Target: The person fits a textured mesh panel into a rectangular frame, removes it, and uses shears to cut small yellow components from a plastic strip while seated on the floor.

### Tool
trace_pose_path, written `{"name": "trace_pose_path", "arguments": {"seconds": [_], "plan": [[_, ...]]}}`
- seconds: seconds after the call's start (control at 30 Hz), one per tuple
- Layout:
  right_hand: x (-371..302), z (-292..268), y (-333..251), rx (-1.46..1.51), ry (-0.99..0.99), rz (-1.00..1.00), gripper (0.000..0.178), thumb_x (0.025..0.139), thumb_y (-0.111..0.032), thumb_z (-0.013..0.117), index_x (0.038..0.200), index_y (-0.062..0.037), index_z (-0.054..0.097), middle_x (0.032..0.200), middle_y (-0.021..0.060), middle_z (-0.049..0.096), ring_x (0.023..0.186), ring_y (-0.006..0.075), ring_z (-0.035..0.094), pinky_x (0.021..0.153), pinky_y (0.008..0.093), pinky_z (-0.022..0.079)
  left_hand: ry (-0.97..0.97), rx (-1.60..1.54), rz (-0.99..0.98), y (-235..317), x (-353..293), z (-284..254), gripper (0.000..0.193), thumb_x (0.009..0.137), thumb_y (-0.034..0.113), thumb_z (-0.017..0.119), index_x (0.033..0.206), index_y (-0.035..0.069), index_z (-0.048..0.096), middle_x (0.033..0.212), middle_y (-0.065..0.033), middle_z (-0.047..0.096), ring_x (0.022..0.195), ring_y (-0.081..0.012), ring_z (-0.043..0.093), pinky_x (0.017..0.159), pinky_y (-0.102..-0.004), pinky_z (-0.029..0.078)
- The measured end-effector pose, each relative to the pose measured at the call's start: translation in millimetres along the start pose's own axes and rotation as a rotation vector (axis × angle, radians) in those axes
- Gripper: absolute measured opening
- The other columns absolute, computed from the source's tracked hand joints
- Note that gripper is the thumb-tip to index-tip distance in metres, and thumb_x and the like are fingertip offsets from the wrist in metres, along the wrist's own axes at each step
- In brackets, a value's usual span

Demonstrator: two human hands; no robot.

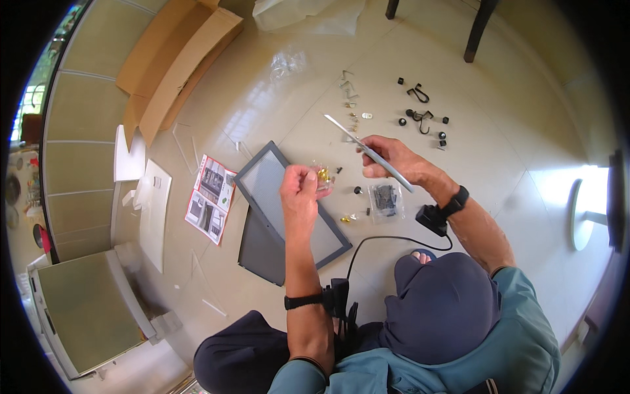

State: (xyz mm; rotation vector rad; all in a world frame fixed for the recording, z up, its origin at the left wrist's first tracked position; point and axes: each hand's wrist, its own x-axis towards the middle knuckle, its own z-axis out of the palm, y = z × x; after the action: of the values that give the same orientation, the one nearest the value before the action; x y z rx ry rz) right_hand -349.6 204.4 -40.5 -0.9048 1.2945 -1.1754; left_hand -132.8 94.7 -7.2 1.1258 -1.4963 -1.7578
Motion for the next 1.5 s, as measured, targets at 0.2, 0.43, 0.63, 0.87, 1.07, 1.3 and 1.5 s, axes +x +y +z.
{"name": "trace_pose_path", "arguments": {"seconds": [0.2, 0.43, 0.63, 0.87, 1.07, 1.3, 1.5], "plan": [[-39.2, 4.3, -18.4, 0.032, 0.156, -0.079, 0.052, 0.079, -0.01, 0.077, 0.123, -0.0006, 0.052, 0.107, 0.0068, 0.063, 0.09, 0.0116, 0.057, 0.083, 0.0283, 0.051, -0.232, 0.154, -0.031, 5.0, 0.4, 35.9, 0.004, 0.097, 0.004, 0.056, 0.096, 0.001, 0.057, 0.096, -0.0102, 0.068, 0.079, -0.016, 0.066, 0.073, -0.0331, 0.06], [-57.1, 6.8, -21.0, -0.178, 0.289, -0.157, 0.044, 0.079, -0.005, 0.07, 0.12, 0.0021, 0.053, 0.087, 0.0021, 0.062, 0.079, 0.0083, 0.056, 0.072, 0.0257, 0.05, -0.453, 0.368, 0.092, 10.4, 0.6, 75.6, 0.005, 0.091, -0.002, 0.062, 0.096, -0.002, 0.062, 0.08, -0.006, 0.068, 0.071, -0.0107, 0.063, 0.062, -0.0261, 0.053], [-72.1, 9.4, -19.8, 0.029, 0.435, -0.178, 0.043, 0.078, -0.004, 0.068, 0.118, 0.0024, 0.053, 0.088, 0.0021, 0.06, 0.082, 0.0091, 0.057, 0.074, 0.0249, 0.05, -0.466, 0.059, -0.15, 20.4, -10.5, 98.9, 0.014, 0.092, 0.007, 0.065, 0.101, -0.003, 0.061, 0.083, -0.0083, 0.067, 0.073, -0.015, 0.067, 0.064, -0.0281, 0.058], [-72.5, 11.2, -1.6, 0.152, 0.661, -0.184, 0.048, 0.078, -0.004, 0.07, 0.122, 0.0015, 0.053, 0.091, 0.0026, 0.061, 0.083, 0.0095, 0.057, 0.075, 0.0249, 0.049, -0.37, -0.252, -0.357, -8.1, -2.7, 108.9, 0.016, 0.088, 0.009, 0.068, 0.098, -0.002, 0.063, 0.083, -0.0103, 0.068, 0.064, -0.0216, 0.069, 0.053, -0.028, 0.054], [-101.1, -9.1, 16.4, -0.154, 0.641, -0.13, 0.057, 0.075, -0.02, 0.079, 0.124, -0.0018, 0.055, 0.087, 0.0036, 0.064, 0.074, 0.0109, 0.056, 0.068, 0.027, 0.047, -0.256, -0.25, -0.227, -8.1, 7.6, 99.9, 0.013, 0.084, 0.005, 0.071, 0.095, 0.001, 0.064, 0.085, -0.0091, 0.069, 0.065, -0.0206, 0.066, 0.054, -0.0278, 0.047], [-115.2, -5.2, 9.9, -0.37, 0.375, 0.079, 0.071, 0.069, -0.035, 0.083, 0.125, -0.0009, 0.055, 0.091, 0.0073, 0.06, 0.08, 0.0176, 0.056, 0.073, 0.0327, 0.047, -0.301, -0.225, -0.128, -5.6, 9.1, 103.9, 0.013, 0.083, -0.002, 0.068, 0.095, 0.001, 0.065, 0.085, -0.0087, 0.07, 0.069, -0.0191, 0.068, 0.056, -0.0265, 0.048], [-115.5, -6.3, 4.7, -0.301, 0.41, 0.069, 0.067, 0.066, -0.031, 0.085, 0.12, 0.0002, 0.06, 0.073, 0.0031, 0.053, 0.067, 0.0146, 0.049, 0.062, 0.0313, 0.042, -0.367, -0.151, -0.168, -5.9, 6.4, 109.2, 0.012, 0.08, -0.004, 0.067, 0.092, -0.003, 0.066, 0.08, -0.0119, 0.07, 0.067, -0.0188, 0.067, 0.057, -0.0262, 0.048]]}}
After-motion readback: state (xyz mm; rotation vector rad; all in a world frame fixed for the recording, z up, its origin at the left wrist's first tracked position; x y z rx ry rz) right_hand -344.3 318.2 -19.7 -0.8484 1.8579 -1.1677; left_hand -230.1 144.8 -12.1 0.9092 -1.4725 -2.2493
